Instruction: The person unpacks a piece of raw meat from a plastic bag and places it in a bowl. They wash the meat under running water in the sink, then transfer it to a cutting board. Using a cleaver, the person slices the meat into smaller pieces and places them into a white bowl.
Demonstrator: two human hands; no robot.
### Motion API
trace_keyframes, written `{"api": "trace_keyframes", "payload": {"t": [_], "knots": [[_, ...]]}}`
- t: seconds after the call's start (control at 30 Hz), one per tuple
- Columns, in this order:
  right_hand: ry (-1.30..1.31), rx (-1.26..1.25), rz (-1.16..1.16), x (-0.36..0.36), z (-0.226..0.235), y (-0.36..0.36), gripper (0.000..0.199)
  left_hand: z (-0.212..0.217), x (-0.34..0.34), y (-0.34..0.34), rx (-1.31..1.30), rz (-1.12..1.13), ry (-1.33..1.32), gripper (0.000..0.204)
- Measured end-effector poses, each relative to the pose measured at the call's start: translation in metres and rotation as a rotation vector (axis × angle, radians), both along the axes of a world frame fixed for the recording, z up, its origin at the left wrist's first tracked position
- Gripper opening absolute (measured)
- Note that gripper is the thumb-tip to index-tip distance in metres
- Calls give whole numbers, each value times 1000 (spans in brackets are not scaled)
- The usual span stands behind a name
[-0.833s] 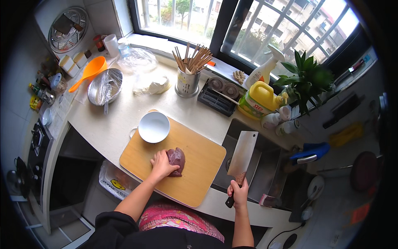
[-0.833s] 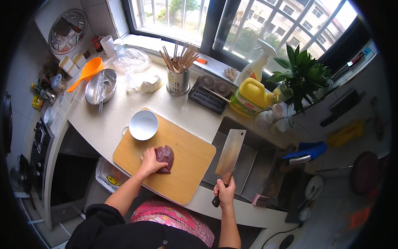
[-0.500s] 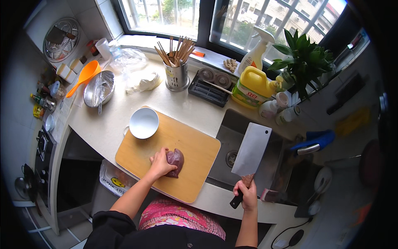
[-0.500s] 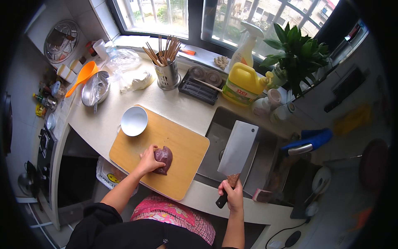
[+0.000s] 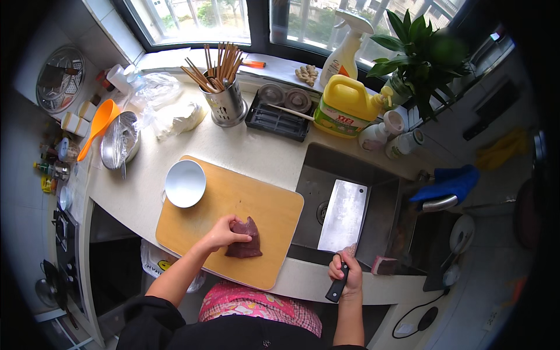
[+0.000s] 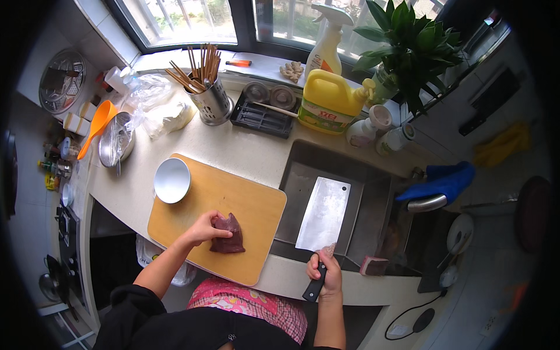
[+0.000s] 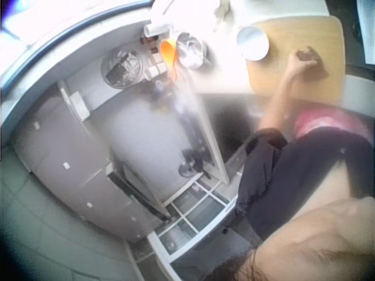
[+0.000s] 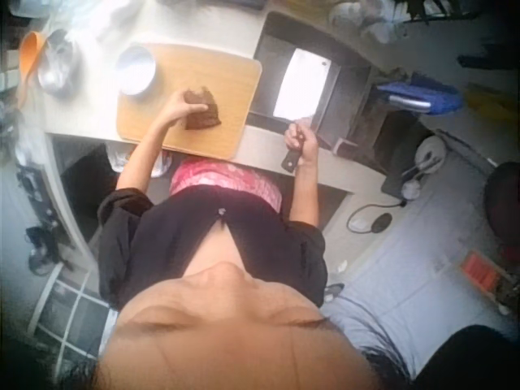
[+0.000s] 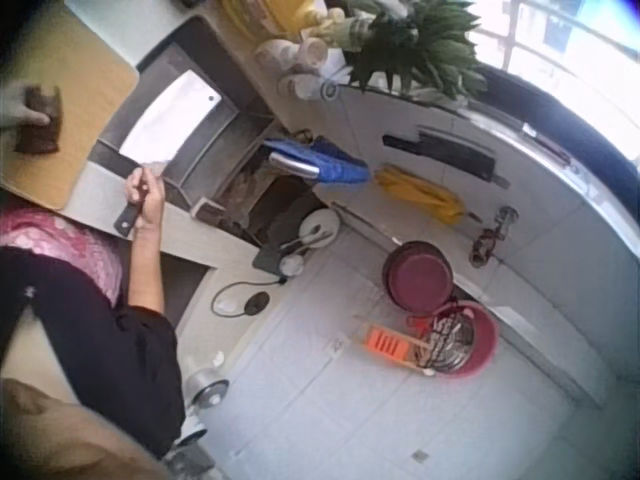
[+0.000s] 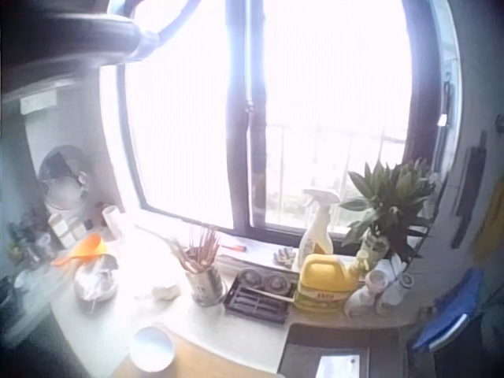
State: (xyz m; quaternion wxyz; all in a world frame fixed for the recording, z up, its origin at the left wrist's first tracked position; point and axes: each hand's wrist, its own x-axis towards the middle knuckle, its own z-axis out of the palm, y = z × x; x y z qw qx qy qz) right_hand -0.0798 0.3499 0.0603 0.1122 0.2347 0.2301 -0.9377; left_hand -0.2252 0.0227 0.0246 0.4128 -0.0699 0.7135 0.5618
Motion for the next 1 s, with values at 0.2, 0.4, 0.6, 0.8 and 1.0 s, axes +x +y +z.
{"api": "trace_keyframes", "payload": {"t": [0.2,0.4,0.6,0.8,1.0], "knots": [[-225,141,-124,-22,31,-42,11,-12,-13,33,-32,-32,226,41],[-77,161,-60,-16,3,-44,9,6,9,49,-220,-321,1189,34],[-133,162,-56,-42,18,-66,15,-14,14,40,-191,-830,1241,41],[-124,302,101,-45,12,-57,19,-15,-8,0,284,-852,1263,30],[-147,561,129,-43,17,-91,22,-26,8,16,69,-536,1294,34]]}}
